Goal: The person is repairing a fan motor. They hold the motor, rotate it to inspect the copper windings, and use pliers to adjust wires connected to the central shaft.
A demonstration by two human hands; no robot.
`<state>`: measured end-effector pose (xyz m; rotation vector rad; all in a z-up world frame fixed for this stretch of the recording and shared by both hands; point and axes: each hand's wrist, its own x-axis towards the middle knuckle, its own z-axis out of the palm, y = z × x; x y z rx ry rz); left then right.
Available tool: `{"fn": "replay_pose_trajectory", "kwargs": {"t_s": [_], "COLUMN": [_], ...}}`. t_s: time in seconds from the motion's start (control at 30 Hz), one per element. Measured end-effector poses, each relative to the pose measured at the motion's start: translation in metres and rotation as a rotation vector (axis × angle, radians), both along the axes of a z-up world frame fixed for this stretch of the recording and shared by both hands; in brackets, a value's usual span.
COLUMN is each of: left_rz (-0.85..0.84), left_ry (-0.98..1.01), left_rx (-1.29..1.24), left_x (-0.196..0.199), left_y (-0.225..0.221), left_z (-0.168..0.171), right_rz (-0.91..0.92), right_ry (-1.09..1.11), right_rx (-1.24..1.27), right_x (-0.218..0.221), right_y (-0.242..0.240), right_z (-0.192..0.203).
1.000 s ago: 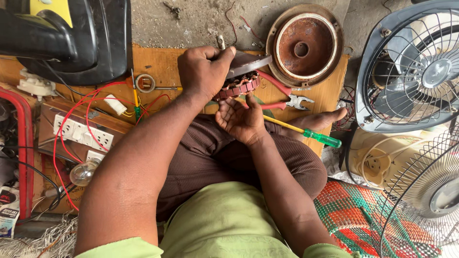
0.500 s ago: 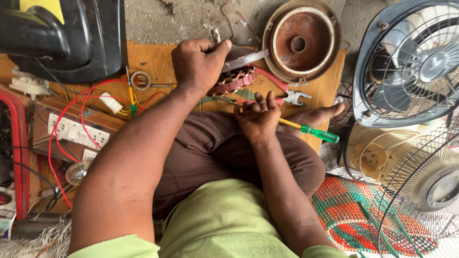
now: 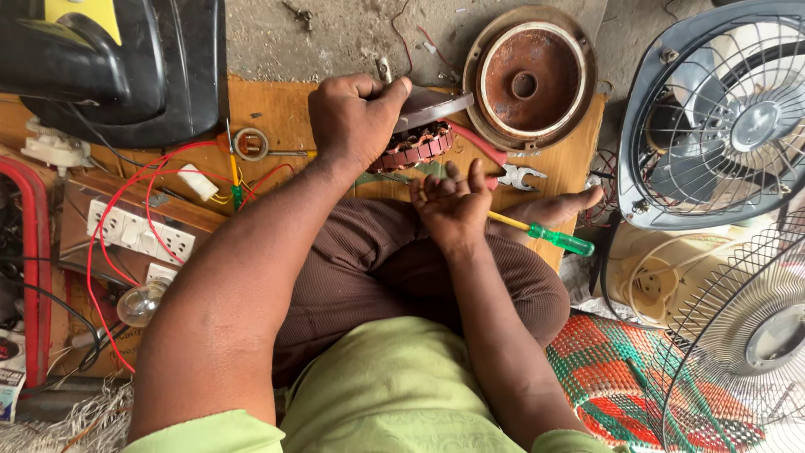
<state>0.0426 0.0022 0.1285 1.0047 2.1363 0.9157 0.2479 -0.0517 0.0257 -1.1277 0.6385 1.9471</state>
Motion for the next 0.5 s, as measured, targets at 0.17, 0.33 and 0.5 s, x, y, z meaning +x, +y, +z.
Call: {"fn": "replay_pose_trajectory", "kwargs": {"t_s": [0.17, 0.33, 0.5], "left_rz": [0.022, 0.013, 0.015], "left_ry": [-0.042, -0.068, -0.048], "left_rx": [-0.064, -0.032, -0.032], "left_x": [-0.001, 0.000, 0.001], "left_y": [0.000, 0.000, -0.002], "left_z": [0.002, 0.003, 0.002], "right_rz": [0.170, 0.229, 0.259], "right_ry": [-0.093, -0.067, -0.001], "right_rx": [-0.075, -0.050, -0.016], "right_x": [-0.011, -0.022, -0.015], "right_y": [0.001, 0.007, -0.004], "right_z": [0.011, 0.030, 0.013]}}
